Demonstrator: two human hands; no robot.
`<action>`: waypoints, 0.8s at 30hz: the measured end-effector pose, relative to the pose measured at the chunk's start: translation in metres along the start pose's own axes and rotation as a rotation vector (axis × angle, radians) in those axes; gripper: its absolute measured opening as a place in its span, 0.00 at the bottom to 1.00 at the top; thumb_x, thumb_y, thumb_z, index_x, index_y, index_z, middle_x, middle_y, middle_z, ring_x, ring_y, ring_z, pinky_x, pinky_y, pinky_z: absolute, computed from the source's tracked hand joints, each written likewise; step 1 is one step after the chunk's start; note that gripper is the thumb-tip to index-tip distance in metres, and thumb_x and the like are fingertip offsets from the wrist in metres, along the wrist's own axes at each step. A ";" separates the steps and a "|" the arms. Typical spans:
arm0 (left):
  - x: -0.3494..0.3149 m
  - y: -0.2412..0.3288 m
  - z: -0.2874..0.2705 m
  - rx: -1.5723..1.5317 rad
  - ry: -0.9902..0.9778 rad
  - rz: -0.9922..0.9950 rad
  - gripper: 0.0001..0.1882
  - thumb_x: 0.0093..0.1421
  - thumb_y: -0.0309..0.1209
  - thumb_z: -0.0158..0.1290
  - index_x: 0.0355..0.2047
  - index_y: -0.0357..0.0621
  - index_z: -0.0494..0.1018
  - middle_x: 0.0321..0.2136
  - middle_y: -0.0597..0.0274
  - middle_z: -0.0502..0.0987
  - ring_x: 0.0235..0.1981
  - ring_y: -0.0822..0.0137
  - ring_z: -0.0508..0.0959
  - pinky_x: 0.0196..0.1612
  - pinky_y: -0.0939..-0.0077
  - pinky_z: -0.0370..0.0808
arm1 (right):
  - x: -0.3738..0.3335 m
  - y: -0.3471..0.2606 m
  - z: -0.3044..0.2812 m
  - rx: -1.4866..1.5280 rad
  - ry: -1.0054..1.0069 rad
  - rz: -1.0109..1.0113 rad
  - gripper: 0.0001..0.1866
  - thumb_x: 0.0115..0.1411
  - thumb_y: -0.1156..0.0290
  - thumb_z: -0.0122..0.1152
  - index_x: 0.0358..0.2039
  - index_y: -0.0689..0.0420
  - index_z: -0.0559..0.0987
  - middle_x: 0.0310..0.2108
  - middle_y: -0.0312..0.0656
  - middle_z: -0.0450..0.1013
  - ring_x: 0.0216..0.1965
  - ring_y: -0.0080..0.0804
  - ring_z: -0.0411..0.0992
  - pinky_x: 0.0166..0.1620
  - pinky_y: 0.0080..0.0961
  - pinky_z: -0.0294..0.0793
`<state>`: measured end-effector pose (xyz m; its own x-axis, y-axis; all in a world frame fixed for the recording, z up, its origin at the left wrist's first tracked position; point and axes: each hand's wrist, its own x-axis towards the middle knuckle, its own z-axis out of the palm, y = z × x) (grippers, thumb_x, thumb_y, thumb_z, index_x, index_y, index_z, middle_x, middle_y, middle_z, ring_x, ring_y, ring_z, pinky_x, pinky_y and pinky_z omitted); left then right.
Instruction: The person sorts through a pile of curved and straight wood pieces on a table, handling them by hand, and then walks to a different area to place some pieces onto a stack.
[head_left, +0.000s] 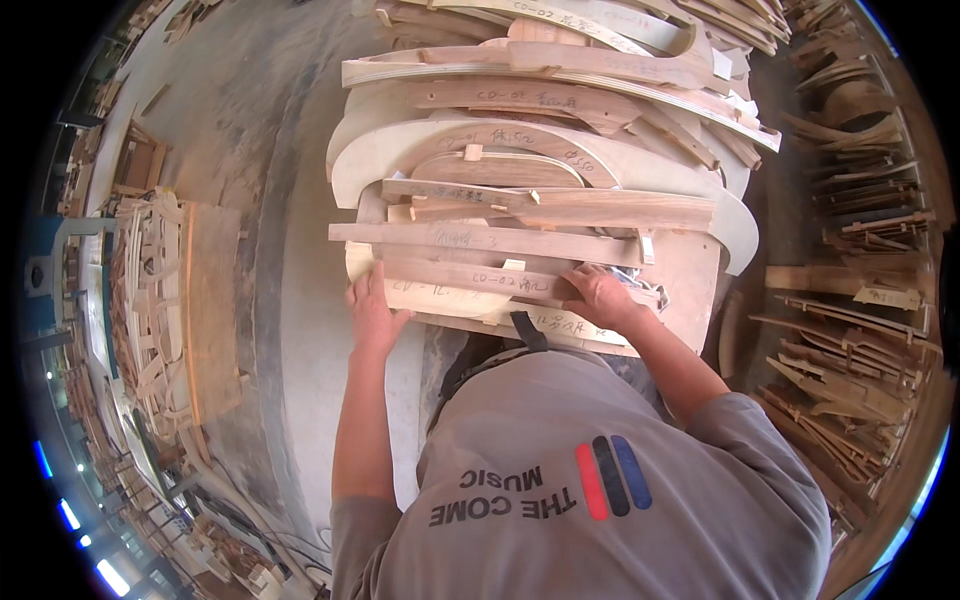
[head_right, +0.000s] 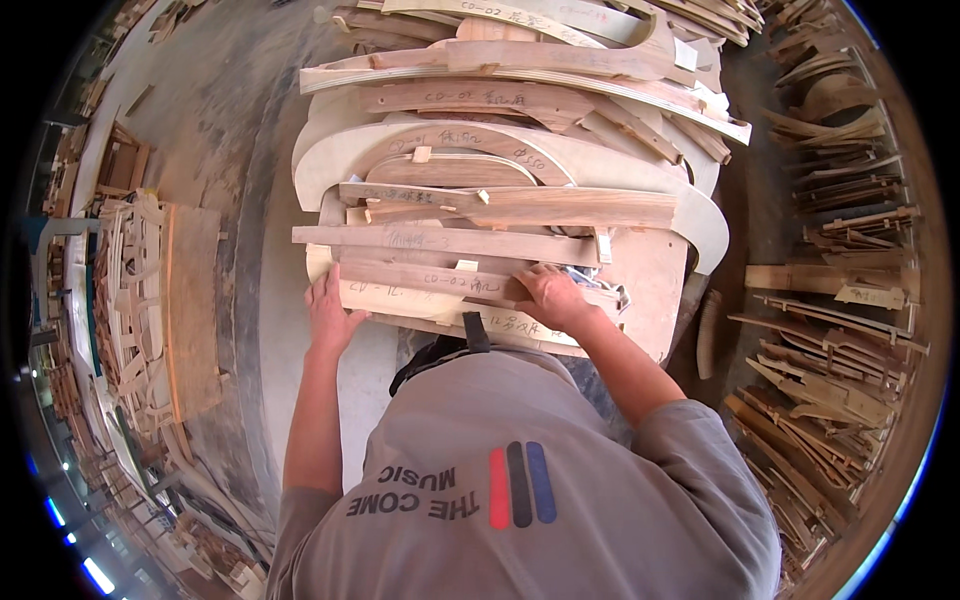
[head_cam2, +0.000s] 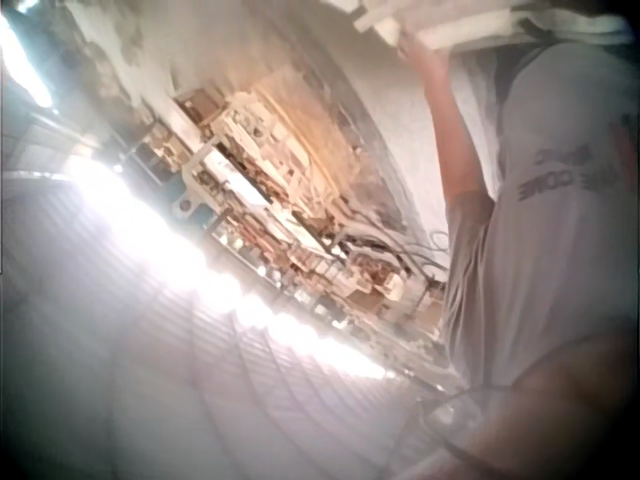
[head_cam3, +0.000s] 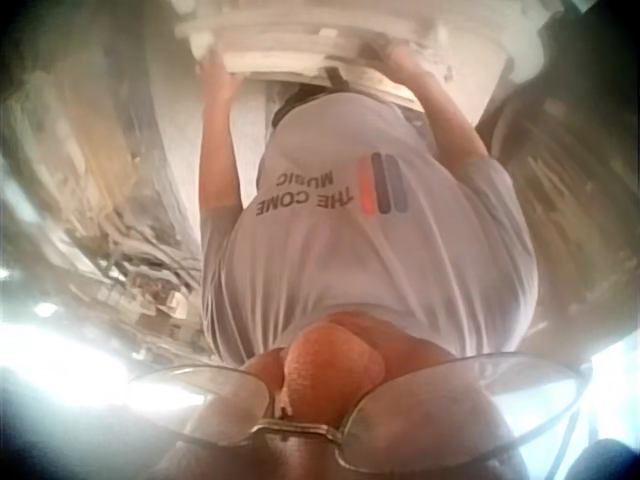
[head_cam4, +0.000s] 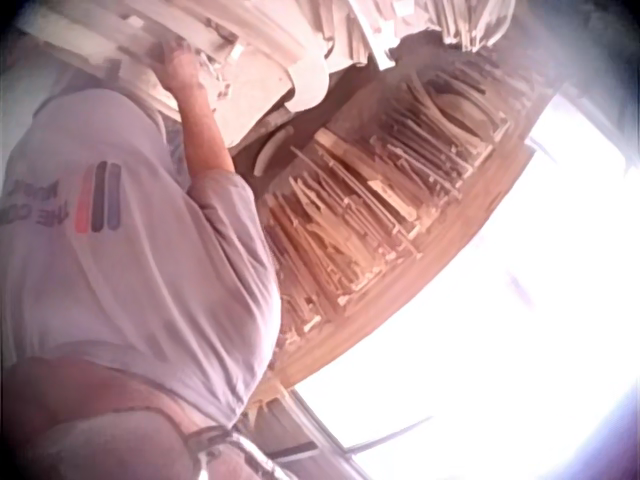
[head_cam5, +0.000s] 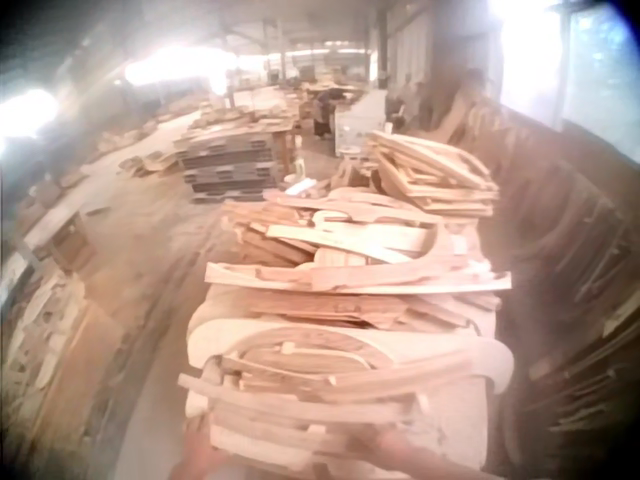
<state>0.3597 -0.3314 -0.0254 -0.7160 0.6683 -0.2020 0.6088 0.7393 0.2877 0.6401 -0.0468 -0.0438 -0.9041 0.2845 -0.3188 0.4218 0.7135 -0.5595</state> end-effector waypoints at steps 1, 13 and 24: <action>-0.001 0.000 0.000 0.008 -0.005 -0.004 0.55 0.41 0.32 0.71 0.68 0.45 0.53 0.60 0.49 0.61 0.62 0.44 0.57 0.65 0.55 0.60 | -0.002 0.001 -0.001 -0.011 0.007 -0.005 0.29 0.52 0.62 0.68 0.54 0.59 0.72 0.48 0.54 0.71 0.51 0.53 0.69 0.54 0.42 0.70; -0.004 0.018 -0.002 0.120 -0.058 -0.005 0.52 0.45 0.34 0.69 0.68 0.46 0.54 0.59 0.46 0.61 0.61 0.44 0.60 0.64 0.53 0.58 | 0.011 -0.022 -0.027 0.099 0.387 -0.015 0.35 0.53 0.61 0.68 0.58 0.62 0.68 0.52 0.55 0.69 0.54 0.54 0.67 0.57 0.41 0.68; -0.003 0.012 0.001 0.106 -0.063 -0.032 0.53 0.43 0.33 0.69 0.68 0.48 0.54 0.61 0.49 0.60 0.63 0.45 0.58 0.66 0.57 0.58 | 0.120 -0.049 -0.032 -0.155 0.406 -0.036 0.24 0.56 0.64 0.64 0.53 0.53 0.75 0.55 0.41 0.69 0.56 0.44 0.64 0.59 0.41 0.63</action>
<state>0.3698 -0.3243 -0.0218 -0.7150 0.6455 -0.2686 0.6210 0.7628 0.1800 0.5093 -0.0273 -0.0305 -0.8845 0.4646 0.0428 0.4027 0.8064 -0.4330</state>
